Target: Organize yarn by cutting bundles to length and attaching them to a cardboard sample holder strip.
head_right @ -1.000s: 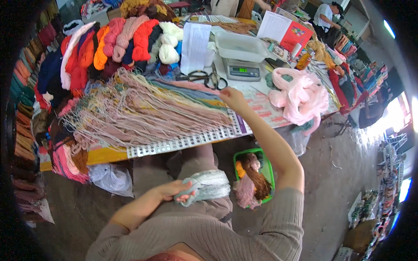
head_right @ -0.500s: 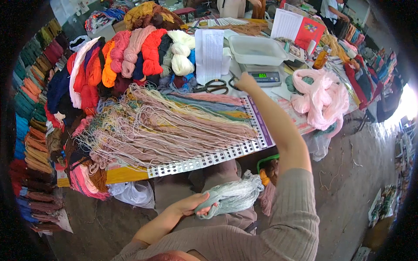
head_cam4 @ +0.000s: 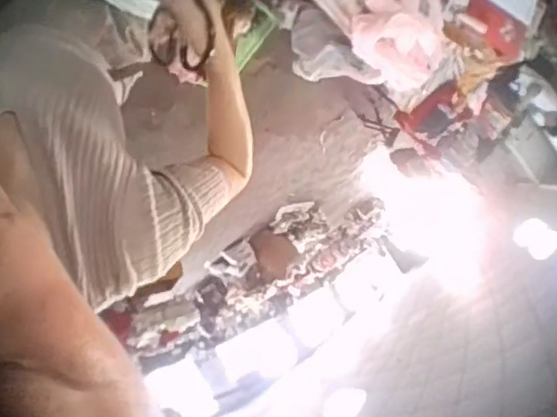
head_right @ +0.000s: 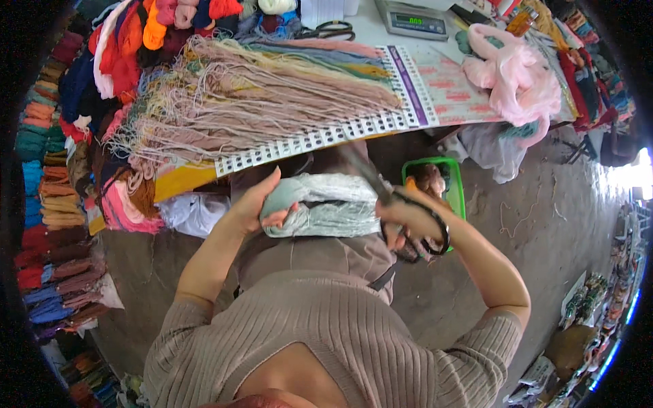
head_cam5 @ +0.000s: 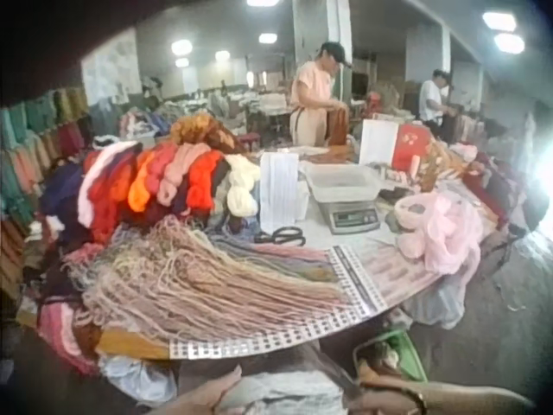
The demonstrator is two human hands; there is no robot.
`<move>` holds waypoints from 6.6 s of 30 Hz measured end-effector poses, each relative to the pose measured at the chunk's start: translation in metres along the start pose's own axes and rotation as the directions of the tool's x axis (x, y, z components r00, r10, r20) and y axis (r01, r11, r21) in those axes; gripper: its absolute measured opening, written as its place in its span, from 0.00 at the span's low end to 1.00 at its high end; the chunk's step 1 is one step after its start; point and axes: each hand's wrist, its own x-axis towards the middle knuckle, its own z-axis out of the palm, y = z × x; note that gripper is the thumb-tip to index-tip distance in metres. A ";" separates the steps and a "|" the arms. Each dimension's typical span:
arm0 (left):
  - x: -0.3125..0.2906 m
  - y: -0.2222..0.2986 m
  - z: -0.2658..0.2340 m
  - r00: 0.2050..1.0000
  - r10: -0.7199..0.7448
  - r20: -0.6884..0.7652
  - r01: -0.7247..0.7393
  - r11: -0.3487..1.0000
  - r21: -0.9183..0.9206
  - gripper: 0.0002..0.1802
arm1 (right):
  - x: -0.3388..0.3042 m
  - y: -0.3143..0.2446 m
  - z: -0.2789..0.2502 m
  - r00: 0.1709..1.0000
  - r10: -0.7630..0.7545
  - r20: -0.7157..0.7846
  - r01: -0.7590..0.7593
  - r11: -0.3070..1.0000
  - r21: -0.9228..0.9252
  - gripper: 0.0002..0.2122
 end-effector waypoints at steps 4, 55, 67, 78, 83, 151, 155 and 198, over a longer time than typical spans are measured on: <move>-0.010 -0.003 0.014 0.985 0.099 -0.144 -0.096 0.995 0.026 0.35 | 0.002 0.034 0.021 0.911 0.220 0.350 -0.174 0.972 -0.158 0.16; 0.002 0.009 0.127 0.787 0.591 0.178 -0.342 0.178 0.923 0.21 | -0.017 0.074 0.013 0.883 -0.219 -0.416 0.325 0.923 0.205 0.07; -0.360 -0.007 -0.092 0.127 0.879 -0.459 -0.989 0.077 -0.125 0.10 | 0.023 0.150 -0.064 0.396 -0.787 -0.473 0.145 0.562 -0.814 0.13; -0.464 -0.037 -0.221 -0.151 0.436 -0.887 -0.988 -0.056 0.141 0.17 | 0.071 0.207 -0.072 0.623 -0.692 -0.366 -0.058 0.426 -0.903 0.12; -0.452 -0.045 -0.233 -0.108 0.419 -0.901 -0.992 0.011 0.125 0.17 | 0.084 0.236 -0.079 0.661 -0.603 -0.447 -0.142 0.484 -0.863 0.13; -0.185 -0.072 -0.029 0.361 0.568 -0.740 -0.932 0.202 -0.300 0.11 | 0.114 0.024 0.153 0.585 -0.711 0.391 0.644 0.114 -0.756 0.10; -0.183 -0.072 -0.029 0.360 0.513 -0.779 -0.933 0.198 -0.300 0.12 | 0.114 0.013 0.157 0.463 -0.752 0.469 0.745 0.044 -0.665 0.09; -0.341 -0.052 -0.077 -0.482 0.567 -0.668 -0.623 0.315 0.716 0.23 | 0.147 0.052 0.021 0.646 -0.717 0.260 0.475 0.111 -0.873 0.27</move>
